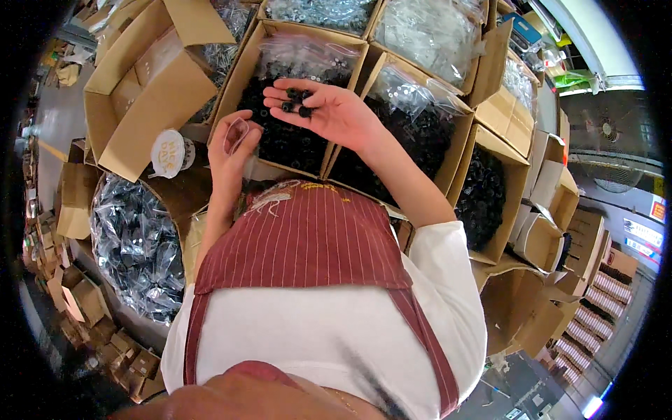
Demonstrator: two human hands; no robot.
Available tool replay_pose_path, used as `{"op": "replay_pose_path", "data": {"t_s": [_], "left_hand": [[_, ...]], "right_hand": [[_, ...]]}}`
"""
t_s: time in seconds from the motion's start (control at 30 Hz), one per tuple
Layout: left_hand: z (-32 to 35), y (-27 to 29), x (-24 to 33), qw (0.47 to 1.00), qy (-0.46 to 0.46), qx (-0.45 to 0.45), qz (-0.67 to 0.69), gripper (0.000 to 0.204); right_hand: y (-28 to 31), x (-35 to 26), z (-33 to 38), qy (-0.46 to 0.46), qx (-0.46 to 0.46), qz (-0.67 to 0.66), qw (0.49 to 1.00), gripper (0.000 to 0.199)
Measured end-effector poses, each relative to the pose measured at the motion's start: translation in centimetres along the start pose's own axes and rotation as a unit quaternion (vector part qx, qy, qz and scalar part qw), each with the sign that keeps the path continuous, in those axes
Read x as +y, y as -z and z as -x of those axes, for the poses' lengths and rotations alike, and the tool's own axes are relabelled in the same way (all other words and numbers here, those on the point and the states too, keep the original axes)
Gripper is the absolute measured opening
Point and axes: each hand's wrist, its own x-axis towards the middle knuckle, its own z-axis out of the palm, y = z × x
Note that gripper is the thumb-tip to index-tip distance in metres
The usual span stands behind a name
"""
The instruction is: Sorting and bagging small black plastic components into small plastic bags.
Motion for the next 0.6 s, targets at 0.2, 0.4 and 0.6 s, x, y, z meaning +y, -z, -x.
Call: {"op": "replay_pose_path", "data": {"t_s": [0.2, 0.4, 0.6], "left_hand": [[-0.2, 0.0, -0.2, 1.000, 0.020, 0.002, 0.007, 0.035], [-0.3, 0.0, -0.4, 1.000, 0.017, -0.007, -0.024, 0.037], [-0.9, -0.3, -0.4, 0.992, -0.016, -0.024, -0.123, 0.042]], "right_hand": [[0.4, 0.0, -0.3, 0.001, -0.012, 0.000, 1.000, 0.054], [0.1, 0.0, -0.8, 0.005, 0.068, 0.067, 0.995, 0.047], [0.8, 0.2, -1.1, 0.028, 0.079, 0.041, 0.996, 0.033]]}}
